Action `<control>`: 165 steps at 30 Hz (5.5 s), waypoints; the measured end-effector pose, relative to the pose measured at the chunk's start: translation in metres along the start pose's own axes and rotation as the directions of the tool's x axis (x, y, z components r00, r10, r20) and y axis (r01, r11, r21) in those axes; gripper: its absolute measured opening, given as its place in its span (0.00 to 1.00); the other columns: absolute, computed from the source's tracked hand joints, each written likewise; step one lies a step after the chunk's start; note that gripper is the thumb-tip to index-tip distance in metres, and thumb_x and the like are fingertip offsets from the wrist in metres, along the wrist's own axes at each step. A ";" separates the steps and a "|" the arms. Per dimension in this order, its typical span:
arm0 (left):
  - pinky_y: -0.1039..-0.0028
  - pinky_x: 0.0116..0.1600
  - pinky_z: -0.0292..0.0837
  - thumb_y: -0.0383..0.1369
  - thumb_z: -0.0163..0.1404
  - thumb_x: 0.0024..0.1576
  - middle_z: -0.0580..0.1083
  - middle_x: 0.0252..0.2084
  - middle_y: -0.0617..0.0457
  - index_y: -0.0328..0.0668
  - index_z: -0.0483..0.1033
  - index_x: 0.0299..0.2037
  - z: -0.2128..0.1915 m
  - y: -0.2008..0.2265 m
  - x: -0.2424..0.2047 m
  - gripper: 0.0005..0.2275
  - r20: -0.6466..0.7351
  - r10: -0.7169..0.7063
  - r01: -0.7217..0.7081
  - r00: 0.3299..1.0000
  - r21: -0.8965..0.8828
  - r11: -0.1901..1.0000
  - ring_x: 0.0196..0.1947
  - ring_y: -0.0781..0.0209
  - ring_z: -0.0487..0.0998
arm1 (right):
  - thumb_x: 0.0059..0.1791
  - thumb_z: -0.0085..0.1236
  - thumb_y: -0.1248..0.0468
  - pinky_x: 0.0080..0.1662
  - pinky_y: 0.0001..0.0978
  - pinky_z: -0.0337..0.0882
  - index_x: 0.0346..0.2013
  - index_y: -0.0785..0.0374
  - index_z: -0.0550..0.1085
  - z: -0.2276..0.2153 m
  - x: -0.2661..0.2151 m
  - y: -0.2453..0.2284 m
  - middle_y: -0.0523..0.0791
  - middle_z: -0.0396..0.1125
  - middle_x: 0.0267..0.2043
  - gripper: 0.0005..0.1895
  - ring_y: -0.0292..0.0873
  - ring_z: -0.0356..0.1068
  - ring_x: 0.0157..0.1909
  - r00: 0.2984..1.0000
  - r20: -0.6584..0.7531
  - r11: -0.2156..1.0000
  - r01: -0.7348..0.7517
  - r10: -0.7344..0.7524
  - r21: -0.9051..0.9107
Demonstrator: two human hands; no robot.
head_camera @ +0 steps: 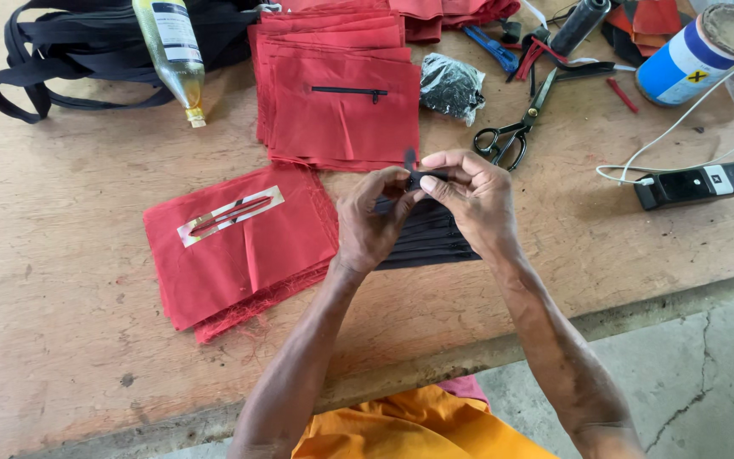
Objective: The person aligns a black zipper onto a red fabric pouch, folds the fabric edges over the zipper tape, and secures the placement with pins. They repeat this process for multiple pouches, handling the fabric and zippers by hand.
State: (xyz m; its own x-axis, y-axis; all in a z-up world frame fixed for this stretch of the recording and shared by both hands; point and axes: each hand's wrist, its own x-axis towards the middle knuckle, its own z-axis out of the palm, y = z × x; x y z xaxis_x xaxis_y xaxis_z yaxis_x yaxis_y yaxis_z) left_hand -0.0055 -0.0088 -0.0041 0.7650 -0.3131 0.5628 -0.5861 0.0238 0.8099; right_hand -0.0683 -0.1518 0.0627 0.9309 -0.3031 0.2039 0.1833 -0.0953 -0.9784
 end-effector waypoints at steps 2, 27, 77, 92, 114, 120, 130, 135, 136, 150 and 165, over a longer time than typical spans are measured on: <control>0.77 0.45 0.79 0.28 0.64 0.55 0.81 0.38 0.51 0.34 0.79 0.46 0.001 -0.006 -0.002 0.12 0.005 -0.046 0.046 0.999 -0.044 0.998 0.37 0.66 0.83 | 0.51 0.62 0.73 0.50 0.24 0.78 0.49 0.68 0.76 0.003 0.001 -0.004 0.47 0.76 0.45 0.12 0.35 0.77 0.46 1.000 0.019 1.000 0.006 -0.006 -0.025; 0.67 0.38 0.74 0.24 0.61 0.53 0.78 0.33 0.46 0.34 0.79 0.36 -0.082 0.137 -0.036 0.05 0.268 -0.267 0.194 0.926 0.268 0.944 0.32 0.53 0.80 | 0.50 0.62 0.71 0.37 0.23 0.78 0.43 0.67 0.79 -0.018 -0.095 0.002 0.44 0.75 0.35 0.07 0.33 0.75 0.35 0.983 0.154 0.995 -0.103 0.105 -0.018; 0.63 0.56 0.67 0.25 0.61 0.50 0.76 0.42 0.53 0.39 0.82 0.38 -0.062 0.068 -0.131 0.07 0.282 -0.255 0.104 0.925 0.458 0.883 0.49 0.53 0.74 | 0.45 0.71 0.64 0.32 0.25 0.72 0.41 0.63 0.78 -0.008 -0.144 0.058 0.42 0.72 0.34 0.13 0.33 0.68 0.31 0.973 0.142 0.784 -0.058 0.184 -0.618; 0.63 0.59 0.69 0.22 0.60 0.48 0.77 0.45 0.52 0.37 0.81 0.42 -0.075 0.070 -0.127 0.11 0.320 -0.280 0.146 0.905 0.385 0.911 0.50 0.52 0.76 | 0.47 0.67 0.69 0.34 0.24 0.72 0.44 0.64 0.78 -0.012 -0.141 0.052 0.42 0.71 0.36 0.11 0.33 0.70 0.34 0.963 0.186 0.828 -0.059 0.194 -0.558; 0.68 0.55 0.75 0.22 0.58 0.56 0.78 0.46 0.51 0.40 0.79 0.41 -0.090 0.045 -0.132 0.06 0.075 -0.210 0.166 0.975 0.381 0.909 0.48 0.55 0.79 | 0.52 0.61 0.68 0.40 0.23 0.76 0.44 0.64 0.78 -0.012 -0.134 0.054 0.43 0.74 0.41 0.07 0.32 0.73 0.40 0.964 0.174 0.878 -0.097 0.199 -0.469; 0.64 0.58 0.74 0.19 0.55 0.54 0.76 0.49 0.47 0.35 0.78 0.46 -0.111 0.037 -0.100 0.10 -0.088 -0.144 0.169 0.986 0.477 0.863 0.53 0.49 0.77 | 0.54 0.57 0.71 0.46 0.25 0.77 0.52 0.68 0.74 0.024 -0.095 0.060 0.46 0.71 0.45 0.12 0.35 0.72 0.43 0.918 0.284 0.960 -0.255 0.278 -0.114; 0.59 0.59 0.69 0.23 0.59 0.52 0.71 0.52 0.42 0.34 0.75 0.52 -0.130 0.009 -0.061 0.16 -0.088 -0.103 0.134 0.991 0.545 0.828 0.54 0.43 0.71 | 0.53 0.47 0.76 0.54 0.29 0.77 0.57 0.67 0.68 0.100 -0.016 0.049 0.46 0.70 0.52 0.17 0.38 0.72 0.51 0.888 0.333 0.945 -0.328 0.316 -0.021; 0.57 0.54 0.68 0.33 0.65 0.43 0.70 0.50 0.44 0.35 0.75 0.46 -0.127 0.004 -0.063 0.21 0.104 -0.105 0.035 0.989 0.523 0.852 0.51 0.44 0.71 | 0.52 0.48 0.75 0.48 0.31 0.78 0.56 0.67 0.69 0.103 -0.014 0.051 0.48 0.70 0.51 0.16 0.40 0.74 0.47 0.860 0.295 0.909 -0.397 0.417 -0.127; 0.56 0.53 0.67 0.34 0.66 0.42 0.70 0.50 0.45 0.36 0.75 0.45 -0.126 0.004 -0.063 0.21 0.122 -0.092 0.013 0.988 0.533 0.846 0.50 0.44 0.71 | 0.52 0.49 0.75 0.47 0.31 0.78 0.56 0.68 0.69 0.104 -0.014 0.050 0.48 0.70 0.50 0.16 0.41 0.74 0.47 0.860 0.293 0.909 -0.395 0.417 -0.134; 0.55 0.51 0.69 0.27 0.48 0.64 0.72 0.43 0.38 0.30 0.70 0.44 -0.130 -0.020 -0.067 0.06 -0.179 -0.184 0.240 0.967 0.378 0.894 0.45 0.39 0.74 | 0.53 0.43 0.79 0.58 0.38 0.78 0.54 0.68 0.64 0.103 -0.011 0.098 0.49 0.64 0.51 0.14 0.42 0.73 0.53 0.912 0.356 0.953 -0.268 0.203 0.143; 0.69 0.63 0.73 0.35 0.42 0.67 0.70 0.60 0.47 0.26 0.64 0.63 -0.189 -0.040 -0.066 0.19 -0.562 -0.650 -0.002 0.511 -0.758 0.653 0.58 0.60 0.74 | 0.46 0.67 0.60 0.51 0.35 0.77 0.65 0.57 0.65 0.160 0.000 0.034 0.45 0.66 0.61 0.34 0.40 0.71 0.54 0.828 0.514 0.866 0.074 0.224 -0.495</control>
State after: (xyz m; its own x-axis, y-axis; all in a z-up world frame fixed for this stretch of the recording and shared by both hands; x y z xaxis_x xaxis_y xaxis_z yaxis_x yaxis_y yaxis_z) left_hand 0.0184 0.1905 -0.0425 0.9221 0.3583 -0.1464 -0.1821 0.7354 0.6526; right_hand -0.0111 -0.0036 0.0244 0.9742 0.2155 -0.0674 0.0706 -0.5743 -0.8156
